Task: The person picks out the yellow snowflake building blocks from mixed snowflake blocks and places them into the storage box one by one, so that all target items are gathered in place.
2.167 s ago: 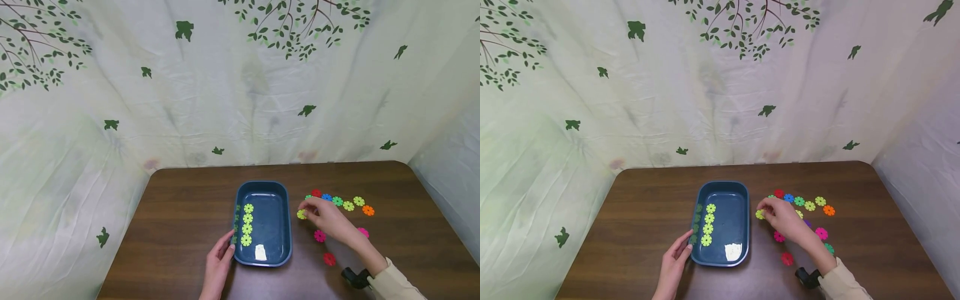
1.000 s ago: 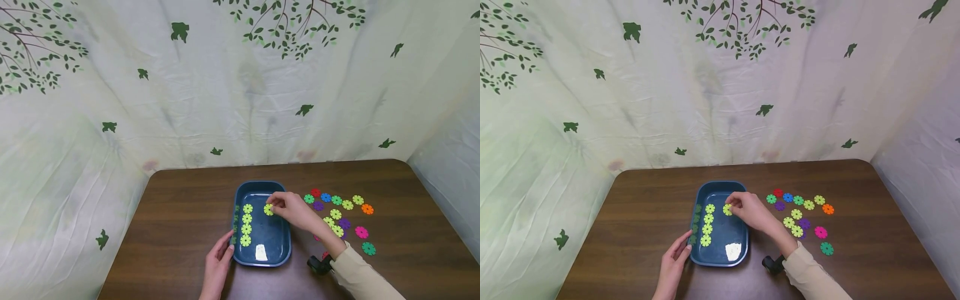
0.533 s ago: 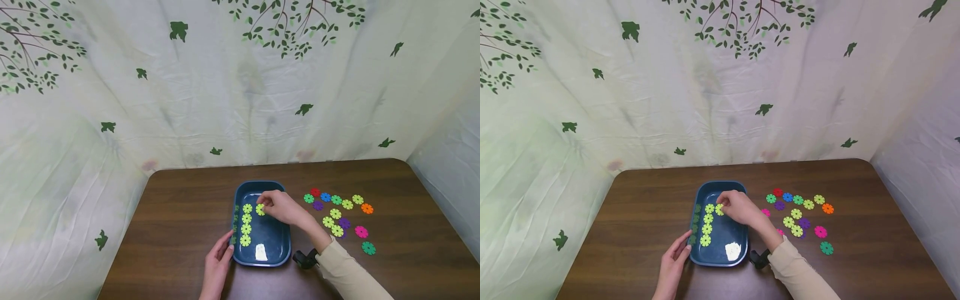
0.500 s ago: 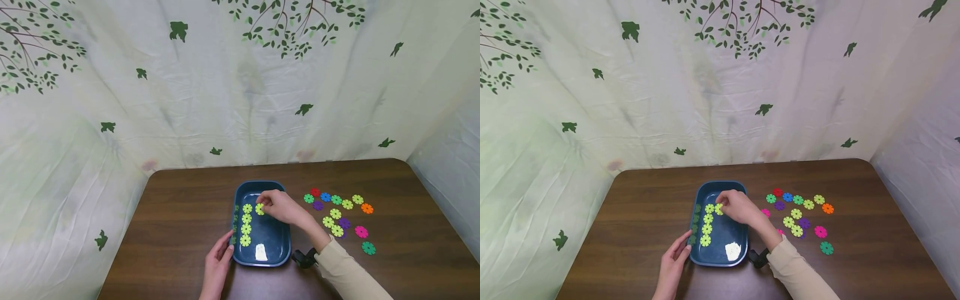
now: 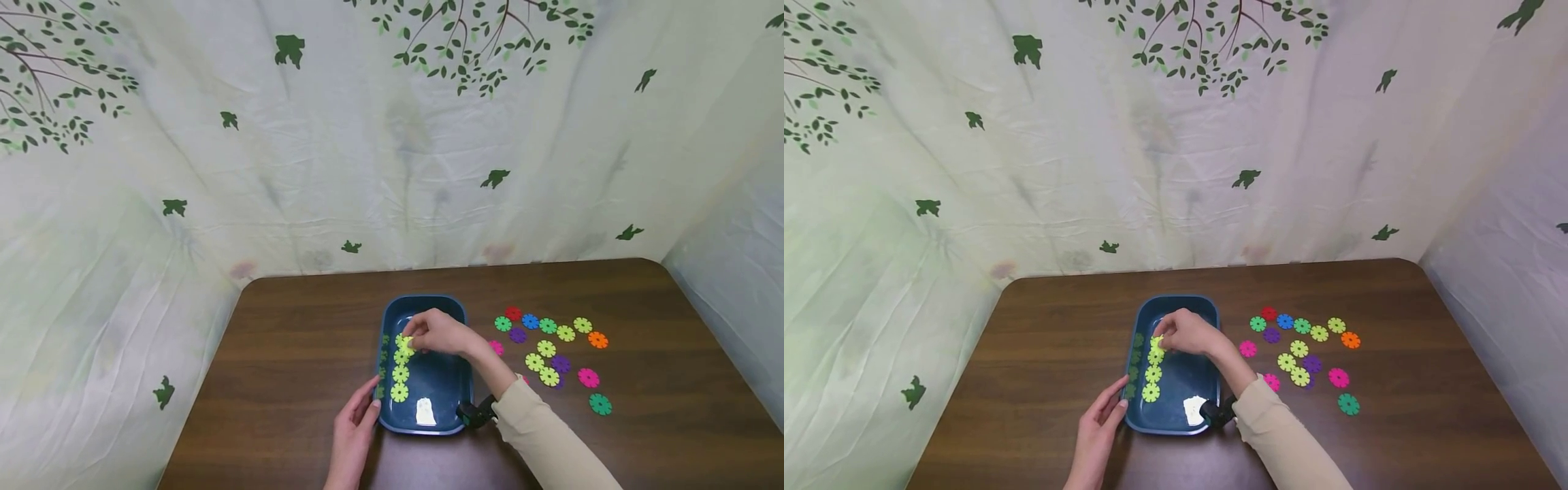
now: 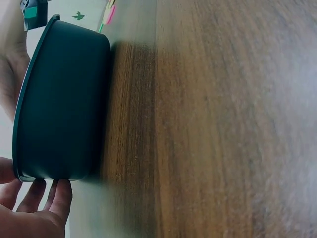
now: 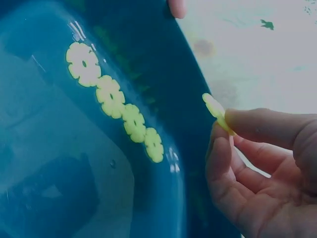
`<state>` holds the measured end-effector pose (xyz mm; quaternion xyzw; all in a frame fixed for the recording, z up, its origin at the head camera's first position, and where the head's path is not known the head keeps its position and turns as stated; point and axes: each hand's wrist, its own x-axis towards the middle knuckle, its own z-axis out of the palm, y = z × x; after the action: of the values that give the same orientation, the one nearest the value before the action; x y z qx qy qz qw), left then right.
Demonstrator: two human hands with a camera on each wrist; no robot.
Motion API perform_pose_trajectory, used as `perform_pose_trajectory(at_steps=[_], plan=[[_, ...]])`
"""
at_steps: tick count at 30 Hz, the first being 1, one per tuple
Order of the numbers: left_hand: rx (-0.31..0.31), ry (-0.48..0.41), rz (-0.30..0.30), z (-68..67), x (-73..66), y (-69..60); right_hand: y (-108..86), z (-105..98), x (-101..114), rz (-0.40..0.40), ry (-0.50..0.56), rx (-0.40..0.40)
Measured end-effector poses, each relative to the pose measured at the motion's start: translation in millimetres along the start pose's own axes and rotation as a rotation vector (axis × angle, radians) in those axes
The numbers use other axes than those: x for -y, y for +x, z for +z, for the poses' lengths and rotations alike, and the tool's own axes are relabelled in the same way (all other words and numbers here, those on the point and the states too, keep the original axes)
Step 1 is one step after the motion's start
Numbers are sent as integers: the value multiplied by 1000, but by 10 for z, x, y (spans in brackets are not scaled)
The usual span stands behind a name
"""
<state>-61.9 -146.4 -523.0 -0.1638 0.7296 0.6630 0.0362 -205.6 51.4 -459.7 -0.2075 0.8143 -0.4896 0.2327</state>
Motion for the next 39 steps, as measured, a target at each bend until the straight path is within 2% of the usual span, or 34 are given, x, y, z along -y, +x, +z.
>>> perform_pose_trajectory(at_steps=[2,10,18,22,29,34,39], plan=[[5,-3,9,-6,5,1,30,9,-7,6,49,1],[-6,-3,19,-6,3,-5,188,52,-80,33,203,-87],[-16,-9,26,0,8,-4,306,162,-239,108,264,-178],[-14,-11,30,2,5,-6,346,191,-289,131,226,-253],[-19,-15,36,-12,17,-10,384,208,-301,180,83,-382],[-11,-30,47,-15,16,-25,396,218,-344,205,87,-431],[-2,-44,56,-16,18,-36,409,229,-350,218,83,-443]])
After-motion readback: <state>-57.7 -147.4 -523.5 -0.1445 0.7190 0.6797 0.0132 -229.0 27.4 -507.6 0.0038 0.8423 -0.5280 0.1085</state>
